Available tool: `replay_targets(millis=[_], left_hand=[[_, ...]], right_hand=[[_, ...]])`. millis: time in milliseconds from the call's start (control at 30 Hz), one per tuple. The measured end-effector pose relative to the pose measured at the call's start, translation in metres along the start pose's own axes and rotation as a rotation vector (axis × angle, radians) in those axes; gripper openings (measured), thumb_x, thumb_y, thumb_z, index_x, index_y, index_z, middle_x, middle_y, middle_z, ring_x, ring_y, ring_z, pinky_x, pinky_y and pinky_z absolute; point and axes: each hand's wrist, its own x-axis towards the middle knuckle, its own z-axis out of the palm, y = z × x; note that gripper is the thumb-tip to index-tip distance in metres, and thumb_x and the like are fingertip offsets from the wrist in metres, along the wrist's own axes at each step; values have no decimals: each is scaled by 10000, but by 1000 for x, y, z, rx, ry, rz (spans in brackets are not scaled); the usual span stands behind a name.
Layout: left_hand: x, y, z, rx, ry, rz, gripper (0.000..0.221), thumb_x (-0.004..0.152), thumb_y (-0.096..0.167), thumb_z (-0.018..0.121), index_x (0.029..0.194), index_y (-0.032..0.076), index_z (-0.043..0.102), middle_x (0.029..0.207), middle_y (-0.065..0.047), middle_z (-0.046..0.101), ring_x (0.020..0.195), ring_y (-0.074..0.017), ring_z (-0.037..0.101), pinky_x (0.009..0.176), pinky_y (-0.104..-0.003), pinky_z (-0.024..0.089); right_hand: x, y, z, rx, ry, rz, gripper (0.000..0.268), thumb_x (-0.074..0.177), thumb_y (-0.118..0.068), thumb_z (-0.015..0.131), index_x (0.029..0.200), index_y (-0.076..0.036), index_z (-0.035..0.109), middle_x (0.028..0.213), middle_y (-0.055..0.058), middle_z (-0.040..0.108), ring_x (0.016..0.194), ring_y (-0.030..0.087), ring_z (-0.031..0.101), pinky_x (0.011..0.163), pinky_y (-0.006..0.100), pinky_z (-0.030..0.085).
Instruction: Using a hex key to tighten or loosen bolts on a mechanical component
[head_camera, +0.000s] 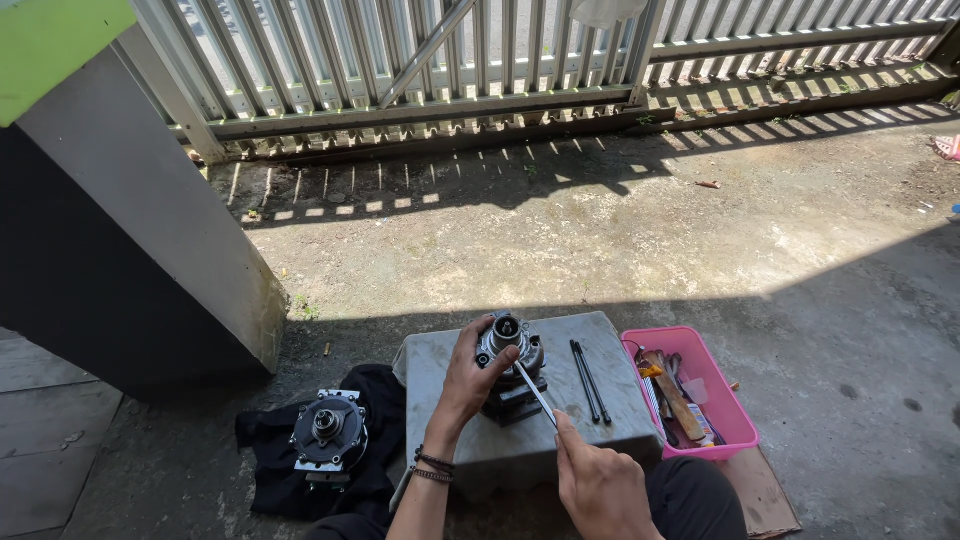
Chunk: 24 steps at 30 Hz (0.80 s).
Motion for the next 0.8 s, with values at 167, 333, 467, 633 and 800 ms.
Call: replay_targets(millis=[167,333,467,633,800], left_hand=[[4,-4,4,74,33,-32,1028,623,764,653,1403,111,507,1407,-114,566,1281,-321,588,1037,-509,486],[2,10,4,73,39,-141,1051,578,738,697,1414,130,508,1407,-105,583,1278,-305,601,1038,-538,500],[4,5,7,73,39,-142,1065,567,730,693,1419,121,505,1425,-113,563,1306,-321,566,1037,-559,482],[2,10,4,65,36,-148,1016,593,696,711,1406,119,514,1405,-109,583,1265,-310,607,1009,-520,524],[4,5,5,103,52,-109,1017,596,721,697,1397,117,530,1391,-100,588,1247,-294,622,1007,-505,520]], right_hand=[[-2,-7,7,65,-38,107,363,878,-246,653,1238,-215,687,540,170,702,443,381,683,452,507,506],[1,-24,-7,149,-136,249,351,904,-259,618,1248,-228,680,667,216,739,562,422,725,546,538,542],[4,-34,-12,228,-273,313,386,928,-238,565,1308,-198,620,741,200,768,669,418,754,642,543,554],[11,-39,-19,595,-401,356,434,935,-223,522,1344,-115,618,860,98,819,744,234,781,749,378,575],[17,-42,-15,1624,-748,743,366,1044,-107,436,1402,-42,476,522,103,436,350,234,463,388,353,446]])
